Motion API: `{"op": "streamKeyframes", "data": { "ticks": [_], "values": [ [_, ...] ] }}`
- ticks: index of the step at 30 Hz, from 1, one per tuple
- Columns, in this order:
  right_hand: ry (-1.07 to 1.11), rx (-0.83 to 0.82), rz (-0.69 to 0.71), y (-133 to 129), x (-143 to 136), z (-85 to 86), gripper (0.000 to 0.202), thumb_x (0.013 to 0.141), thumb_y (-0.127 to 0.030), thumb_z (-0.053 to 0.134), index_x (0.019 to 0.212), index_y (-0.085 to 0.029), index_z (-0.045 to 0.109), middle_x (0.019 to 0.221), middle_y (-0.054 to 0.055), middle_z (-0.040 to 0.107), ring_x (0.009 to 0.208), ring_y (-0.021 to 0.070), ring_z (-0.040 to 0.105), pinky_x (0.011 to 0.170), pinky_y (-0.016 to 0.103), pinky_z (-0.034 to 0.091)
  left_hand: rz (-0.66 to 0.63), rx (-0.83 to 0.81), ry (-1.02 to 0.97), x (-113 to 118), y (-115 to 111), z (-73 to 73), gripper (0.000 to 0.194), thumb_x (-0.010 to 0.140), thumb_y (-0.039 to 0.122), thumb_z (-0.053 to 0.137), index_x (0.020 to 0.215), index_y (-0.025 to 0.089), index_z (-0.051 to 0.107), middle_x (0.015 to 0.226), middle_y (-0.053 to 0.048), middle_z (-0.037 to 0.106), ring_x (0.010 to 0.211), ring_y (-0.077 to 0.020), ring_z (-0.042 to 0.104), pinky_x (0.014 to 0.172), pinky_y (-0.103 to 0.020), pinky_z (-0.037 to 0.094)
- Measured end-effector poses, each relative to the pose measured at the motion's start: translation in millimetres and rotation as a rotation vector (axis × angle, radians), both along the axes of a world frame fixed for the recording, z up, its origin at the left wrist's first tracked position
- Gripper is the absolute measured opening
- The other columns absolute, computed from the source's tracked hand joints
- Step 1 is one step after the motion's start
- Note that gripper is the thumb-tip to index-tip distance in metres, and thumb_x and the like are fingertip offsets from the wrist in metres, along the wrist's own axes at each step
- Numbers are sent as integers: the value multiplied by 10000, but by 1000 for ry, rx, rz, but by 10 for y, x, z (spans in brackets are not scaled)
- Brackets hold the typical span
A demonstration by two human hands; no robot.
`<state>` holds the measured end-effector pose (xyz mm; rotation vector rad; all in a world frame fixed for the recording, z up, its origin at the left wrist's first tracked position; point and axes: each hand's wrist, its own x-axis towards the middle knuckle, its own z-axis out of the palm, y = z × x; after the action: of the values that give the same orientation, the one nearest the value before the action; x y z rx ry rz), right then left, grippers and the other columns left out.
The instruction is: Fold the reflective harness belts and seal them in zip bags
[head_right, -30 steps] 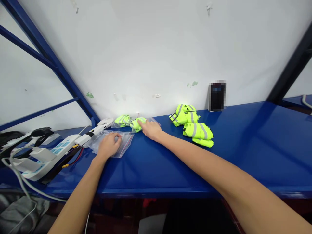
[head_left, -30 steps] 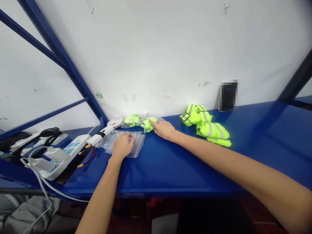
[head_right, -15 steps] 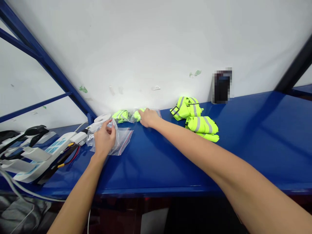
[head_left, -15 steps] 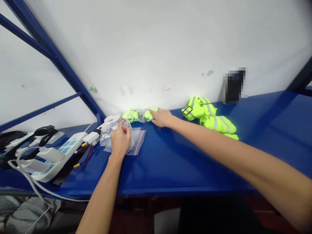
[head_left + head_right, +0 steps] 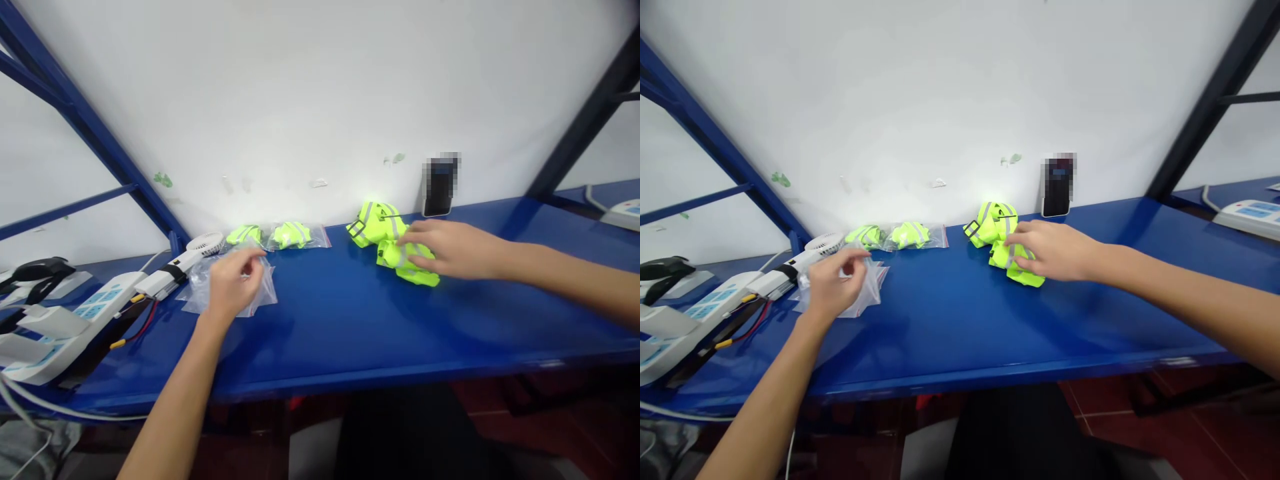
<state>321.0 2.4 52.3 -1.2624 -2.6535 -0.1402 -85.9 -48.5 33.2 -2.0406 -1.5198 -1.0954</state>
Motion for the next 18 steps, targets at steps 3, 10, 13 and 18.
{"op": "streamKeyframes", "data": {
  "ticks": [3,10,13,18],
  "values": [
    [63,-63,79,-58,145,-161,443,845,-351,550,1250,-203,650,1157,149,629,1009,294,621,879,463,493,-166,-337,178,322,83,23,279,825,219,471,961,219,714,678,-10,671,590,-159,590,621,-271,424],
    [251,-287,384,-172,-478,-191,599,785,-265,637,1376,-228,548,1282,117,524,1173,291,496,1013,462,424,-495,-520,54,868,276,233,265,872,369,532,785,180,695,535,18,555,494,-126,472,542,-262,349],
    [268,-268,477,-84,-783,-251,612,756,-249,662,1354,-210,539,1247,119,512,1159,296,470,1024,482,398,-605,-394,-124,998,412,202,259,881,355,534,869,155,698,748,-33,681,661,-151,582,654,-269,436],
    [449,-284,490,107,-1012,-454,558,754,-206,628,1276,-158,437,1130,97,490,980,229,496,894,401,473,-617,-408,-275,1022,525,-86,290,915,375,510,952,152,692,896,-62,711,813,-187,635,754,-294,469]
  ]
}}
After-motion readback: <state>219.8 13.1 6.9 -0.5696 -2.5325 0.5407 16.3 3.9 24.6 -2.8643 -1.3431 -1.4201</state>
